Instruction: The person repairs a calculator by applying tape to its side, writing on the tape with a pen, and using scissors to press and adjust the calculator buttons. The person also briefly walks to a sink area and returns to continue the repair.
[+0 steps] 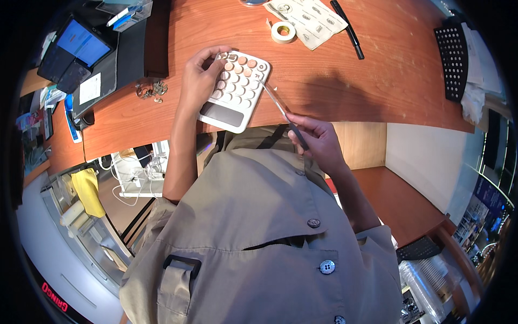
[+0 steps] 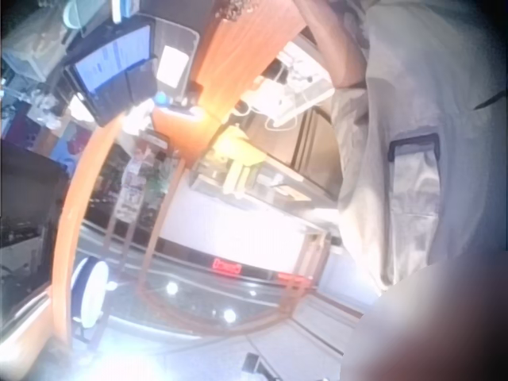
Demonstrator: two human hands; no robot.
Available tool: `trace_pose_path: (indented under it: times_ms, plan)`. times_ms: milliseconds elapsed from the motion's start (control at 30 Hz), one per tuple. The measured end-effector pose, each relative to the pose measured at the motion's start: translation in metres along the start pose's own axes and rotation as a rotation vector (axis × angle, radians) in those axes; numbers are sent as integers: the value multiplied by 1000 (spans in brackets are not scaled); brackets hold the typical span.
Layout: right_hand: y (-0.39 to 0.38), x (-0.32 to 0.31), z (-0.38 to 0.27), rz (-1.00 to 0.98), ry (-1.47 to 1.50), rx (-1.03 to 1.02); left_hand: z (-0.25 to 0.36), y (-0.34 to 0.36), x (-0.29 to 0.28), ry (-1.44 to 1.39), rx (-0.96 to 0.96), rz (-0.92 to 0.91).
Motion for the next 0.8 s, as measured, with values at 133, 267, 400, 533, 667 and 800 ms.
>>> trace_pose_path:
  times_ms: [133,267,400,533,667,800]
  plan:
    - [6,-6,-3,12,-58,-24,-5,-9,-8,44,4,88]
    - [13,-9,-11,-50,-118,-46,-10,-15,-9,37,-24,101]
    - [18,-9,-16,-91,-125,-59,-1,-19,-13,146,72,166]
    - [20,-5,-18,-80,-121,-52,-4,-23,-13,111,5,175]
    - [18,-3,-24,-84,-82,-1,-6,-25,-13,86,-42,184]
    - [21,-1,-32,-107,-32,29,-3,-25,-13,101,-25,199]
Point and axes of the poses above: each hand's wrist, its own y-axis towards the middle knuckle, its own x-axis out of the palm, z = x × y, the point moved 8 cm from there along y, towards the middle knuckle, and after that the axes turned 12 degrees about y, right-handed, at the moved point
